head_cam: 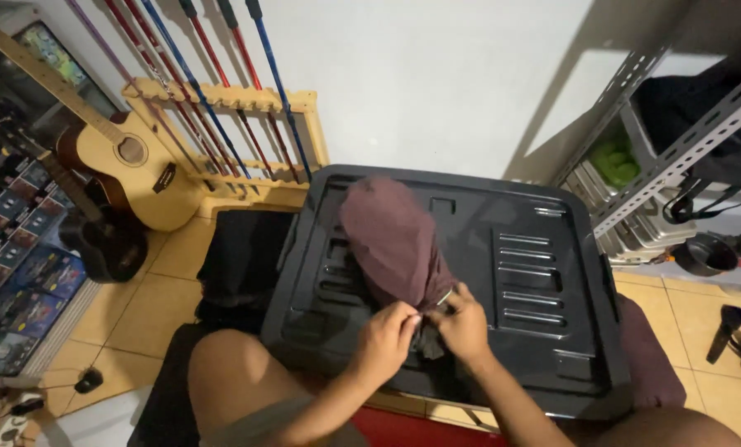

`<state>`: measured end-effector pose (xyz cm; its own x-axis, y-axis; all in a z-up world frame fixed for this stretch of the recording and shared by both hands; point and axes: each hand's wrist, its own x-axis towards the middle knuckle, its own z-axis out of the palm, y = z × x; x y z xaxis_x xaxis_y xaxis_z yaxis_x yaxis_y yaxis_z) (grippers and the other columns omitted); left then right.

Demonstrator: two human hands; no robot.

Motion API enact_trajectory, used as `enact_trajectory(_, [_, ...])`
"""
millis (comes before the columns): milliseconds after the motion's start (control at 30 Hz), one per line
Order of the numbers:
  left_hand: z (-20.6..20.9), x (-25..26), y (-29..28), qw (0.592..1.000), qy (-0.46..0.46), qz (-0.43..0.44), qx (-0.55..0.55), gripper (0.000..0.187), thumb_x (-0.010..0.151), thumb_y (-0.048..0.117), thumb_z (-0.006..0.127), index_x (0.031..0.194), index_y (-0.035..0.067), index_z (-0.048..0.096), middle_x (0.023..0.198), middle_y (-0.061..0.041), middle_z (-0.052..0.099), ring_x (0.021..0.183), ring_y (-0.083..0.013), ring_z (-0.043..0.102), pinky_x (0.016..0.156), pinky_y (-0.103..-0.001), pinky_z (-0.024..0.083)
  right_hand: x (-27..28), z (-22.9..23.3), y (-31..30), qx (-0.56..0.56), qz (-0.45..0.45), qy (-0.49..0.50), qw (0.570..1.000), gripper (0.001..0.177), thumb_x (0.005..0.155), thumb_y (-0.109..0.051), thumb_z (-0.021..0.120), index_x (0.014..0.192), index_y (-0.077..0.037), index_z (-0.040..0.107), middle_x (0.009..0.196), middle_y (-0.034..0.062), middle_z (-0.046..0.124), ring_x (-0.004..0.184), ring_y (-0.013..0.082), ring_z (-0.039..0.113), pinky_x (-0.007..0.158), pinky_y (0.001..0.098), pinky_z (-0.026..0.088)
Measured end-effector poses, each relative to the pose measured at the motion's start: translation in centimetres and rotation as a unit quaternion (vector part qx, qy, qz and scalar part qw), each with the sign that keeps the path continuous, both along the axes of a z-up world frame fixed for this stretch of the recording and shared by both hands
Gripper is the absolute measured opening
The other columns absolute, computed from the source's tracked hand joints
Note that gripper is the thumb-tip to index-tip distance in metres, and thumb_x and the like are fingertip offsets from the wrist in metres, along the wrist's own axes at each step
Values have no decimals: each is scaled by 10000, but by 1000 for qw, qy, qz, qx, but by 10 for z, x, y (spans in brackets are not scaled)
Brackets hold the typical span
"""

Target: The person rolls a large green fabric item and carefully stuffs it into a purple drawstring bag while using a plastic bin lid as a work surface on the floor.

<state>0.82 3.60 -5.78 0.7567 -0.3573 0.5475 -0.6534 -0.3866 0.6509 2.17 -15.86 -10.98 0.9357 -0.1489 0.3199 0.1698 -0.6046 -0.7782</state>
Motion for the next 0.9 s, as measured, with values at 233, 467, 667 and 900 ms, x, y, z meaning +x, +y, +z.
enact_trajectory(233, [-43, 1, 22, 994, 51, 88, 46, 93, 1011, 194, 531, 1031, 121, 585, 850, -114, 697, 755, -335, 669, 659, -430, 485, -29, 47, -7, -6, 71, -82, 994, 706, 703, -394, 919, 1271, -98, 624, 1374, 160, 609, 1360, 317, 540, 1094, 430, 444])
enact_trajectory(467, [-35, 1, 8, 996, 40, 75, 26, 64, 972, 186, 585, 980, 124, 598, 816, -109, 691, 713, -331, 665, 637, -420, 480, -50, 2, 15, 139, -21, 109, 984, 1337, 518, -425, 978, 1609, -161, 253, 1536, 157, 374, 1453, 258, 375, 1196, 426, 325])
enact_trajectory(667, [5, -6, -19, 999, -1, -27, 32, 130, 1034, 164, 522, 951, 84, 581, 846, -130, 623, 803, -343, 591, 708, -439, 432, -22, -64, -4, 121, -101, 43, 987, 772, 753, -214, 784, 1473, -113, 527, 1324, 115, 609, 1237, 222, 621, 1082, 344, 448])
enact_trajectory(900, [31, -17, -32, 992, 27, -117, 48, 99, 1036, 112, 558, 955, 67, 523, 858, -131, 643, 720, -362, 651, 593, -433, 447, -3, -25, -14, 472, -199, 57, 857, 157, 880, -41, 620, 785, -158, 664, 712, -61, 555, 674, 68, 460, 609, 235, 386])
